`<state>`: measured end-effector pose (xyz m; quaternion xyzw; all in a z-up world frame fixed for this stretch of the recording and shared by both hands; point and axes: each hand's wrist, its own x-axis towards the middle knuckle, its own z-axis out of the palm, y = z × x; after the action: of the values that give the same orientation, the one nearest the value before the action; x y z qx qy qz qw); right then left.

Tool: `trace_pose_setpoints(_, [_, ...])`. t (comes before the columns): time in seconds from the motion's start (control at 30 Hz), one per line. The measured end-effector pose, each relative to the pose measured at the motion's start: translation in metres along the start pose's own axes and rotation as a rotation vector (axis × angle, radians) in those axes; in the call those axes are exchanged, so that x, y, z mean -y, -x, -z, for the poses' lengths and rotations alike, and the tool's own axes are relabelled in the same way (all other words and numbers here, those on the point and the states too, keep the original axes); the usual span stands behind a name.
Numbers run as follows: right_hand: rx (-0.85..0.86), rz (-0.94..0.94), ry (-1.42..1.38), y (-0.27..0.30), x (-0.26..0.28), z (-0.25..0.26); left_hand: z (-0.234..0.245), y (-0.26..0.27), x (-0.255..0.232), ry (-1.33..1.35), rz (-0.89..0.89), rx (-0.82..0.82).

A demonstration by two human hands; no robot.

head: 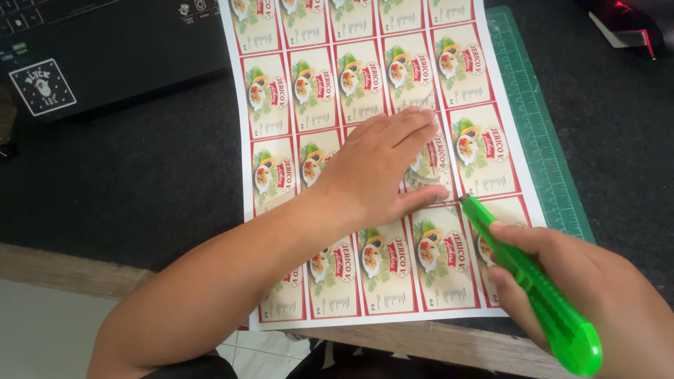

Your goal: The person retrieves a printed sheet of labels from an Epson printer, places it on a green cutting mat, and uses a green utility knife to cut the sheet into individual labels along the printed grid lines.

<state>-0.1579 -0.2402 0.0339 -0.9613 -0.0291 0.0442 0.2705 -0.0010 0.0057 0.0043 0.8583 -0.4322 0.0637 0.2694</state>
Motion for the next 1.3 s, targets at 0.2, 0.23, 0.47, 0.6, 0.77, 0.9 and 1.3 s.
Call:
trace_pose_setpoints(0.2, [-0.037,0.112,-0.017,-0.001,0.006,0.002,0.000,0.000,0.000,-0.003,-0.007,-0.002])
trace_pose_setpoints(0.23, [-0.060,0.084,-0.037,-0.004,0.010,0.001,-0.001,0.000,0.000,-0.003,-0.006,-0.001])
trace_pose_setpoints(0.47, [0.131,0.080,0.232,-0.040,-0.010,0.018,0.000,0.001,0.000,0.000,0.005,0.005])
trace_pose_setpoints(0.6, [-0.117,0.636,0.033,-0.054,-0.032,0.001,0.003,-0.001,-0.003,-0.025,0.012,0.021])
trace_pose_setpoints(0.77, [-0.031,0.423,0.107,-0.057,-0.040,-0.006,0.015,0.003,-0.005,-0.088,0.001,0.054])
trace_pose_setpoints(0.9, [-0.052,0.481,0.171,-0.058,-0.040,-0.003,0.027,0.006,-0.006,-0.108,0.036,0.097])
trace_pose_setpoints(1.3, [-0.081,0.395,0.192,-0.055,-0.042,-0.005,0.079,0.018,-0.003,-0.142,0.076,0.329])
